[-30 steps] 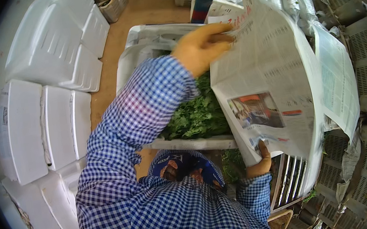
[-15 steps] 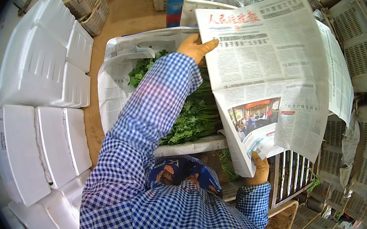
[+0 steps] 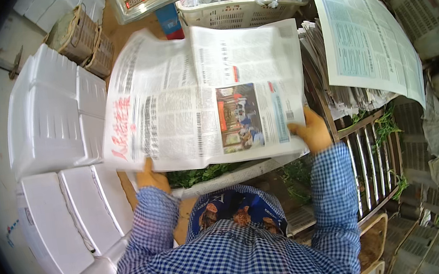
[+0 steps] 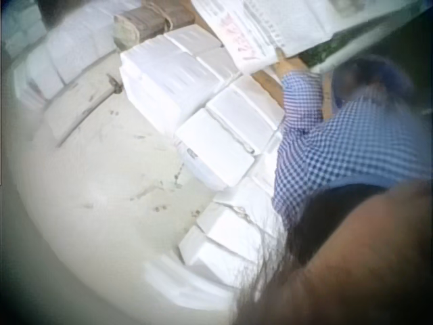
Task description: The person sorts bunches of cilantro on a wooden rack, shakes off excess dirt, and places them into a cardboard box lined with newspaper. They then take more cilantro from a large basket and repeat the process, occasionally adjusting the newspaper lining.
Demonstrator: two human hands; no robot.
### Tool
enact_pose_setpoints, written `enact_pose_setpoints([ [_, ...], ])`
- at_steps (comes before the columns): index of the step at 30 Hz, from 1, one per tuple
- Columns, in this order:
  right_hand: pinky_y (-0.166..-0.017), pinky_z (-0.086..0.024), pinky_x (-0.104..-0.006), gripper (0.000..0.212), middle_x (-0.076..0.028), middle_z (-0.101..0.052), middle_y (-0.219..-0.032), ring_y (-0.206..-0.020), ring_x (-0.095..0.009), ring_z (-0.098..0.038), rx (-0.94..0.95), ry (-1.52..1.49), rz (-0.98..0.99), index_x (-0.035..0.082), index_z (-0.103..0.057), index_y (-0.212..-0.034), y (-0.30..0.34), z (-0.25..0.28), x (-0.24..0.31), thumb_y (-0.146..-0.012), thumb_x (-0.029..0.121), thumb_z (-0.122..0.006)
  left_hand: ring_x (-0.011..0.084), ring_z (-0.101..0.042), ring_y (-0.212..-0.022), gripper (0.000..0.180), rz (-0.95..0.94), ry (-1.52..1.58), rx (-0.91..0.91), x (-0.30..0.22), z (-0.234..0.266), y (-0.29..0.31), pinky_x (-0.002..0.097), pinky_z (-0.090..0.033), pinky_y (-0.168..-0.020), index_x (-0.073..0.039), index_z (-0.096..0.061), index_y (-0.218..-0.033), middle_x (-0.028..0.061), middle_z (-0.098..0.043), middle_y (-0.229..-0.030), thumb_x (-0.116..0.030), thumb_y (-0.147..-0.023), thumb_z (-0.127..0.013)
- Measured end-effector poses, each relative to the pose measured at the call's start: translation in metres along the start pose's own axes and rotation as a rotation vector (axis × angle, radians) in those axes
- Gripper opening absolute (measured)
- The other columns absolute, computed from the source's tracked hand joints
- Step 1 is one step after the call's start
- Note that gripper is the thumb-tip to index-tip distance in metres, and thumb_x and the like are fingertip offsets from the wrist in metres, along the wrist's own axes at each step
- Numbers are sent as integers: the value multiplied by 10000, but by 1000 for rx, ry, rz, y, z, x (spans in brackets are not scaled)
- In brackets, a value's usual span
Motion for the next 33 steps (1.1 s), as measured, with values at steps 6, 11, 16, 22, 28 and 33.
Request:
enact_pose_setpoints([
  [6,-978,-520,-382,561,-227,-667,-1238,-1082,-298,-678,-102,315,-6,-5,-510,-1420,-55,36,-11,-893,59,-691,425,-435,-1376,582,739,222,185,44,-6,67,539,-360,-1171,27,-244,-1533,267,-437,-1498,-213,-1060,-484],
  [11,-993,-504,-440,633,-247,-644,-1232,-1148,-389,-628,-485,673,464,18,-496,-1435,21,26,5,-846,58,-724,310,-705,-997,363,515,-791,1012,-45,7,86,421,-576,-908,71,-631,-1228,212,-722,-1056,-214,-1055,-487],
  [16,-1183,-305,-522,770,-200,-487,-1482,-1396,-395,-433,-253,859,662,146,-445,-1485,30,-74,53,-824,337,-790,354,-566,-1234,409,-798,-947,758,-82,-88,29,492,-438,-1070,-32,-567,-1367,194,-608,-1303,-120,-968,-599],
  [22,-1218,-122,-622,1002,-170,-98,-1679,-1543,-409,-62,31,873,4,215,-219,-1605,-59,-81,-27,-824,555,-747,422,-161,-1519,775,-839,-1740,697,42,-178,-67,650,-122,-1204,-282,-315,-1576,138,-236,-1653,-399,-898,-671],
  [28,-1142,-368,-466,713,-185,-528,-1409,-1301,-362,-505,-209,709,213,68,-479,-1429,-37,-60,-14,-808,257,-773,402,-208,-1513,747,-901,-1845,636,58,-168,-106,701,-176,-1160,-337,-320,-1568,91,-269,-1651,-401,-907,-662],
  [33,-1010,-501,-464,549,-183,-607,-1330,-1221,-366,-595,-196,614,278,31,-567,-1325,-18,-57,-28,-824,195,-722,409,-232,-1505,714,-1069,-1863,540,61,-156,-132,709,-197,-1145,-338,-272,-1587,87,-270,-1653,-360,-961,-614],
])
Point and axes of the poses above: each hand's wrist, its own y-axis away from the middle knuckle, its own z-axis out of the back of the hand, x = y × z, the point moved 3 cm from there along -y, towards the middle knuckle
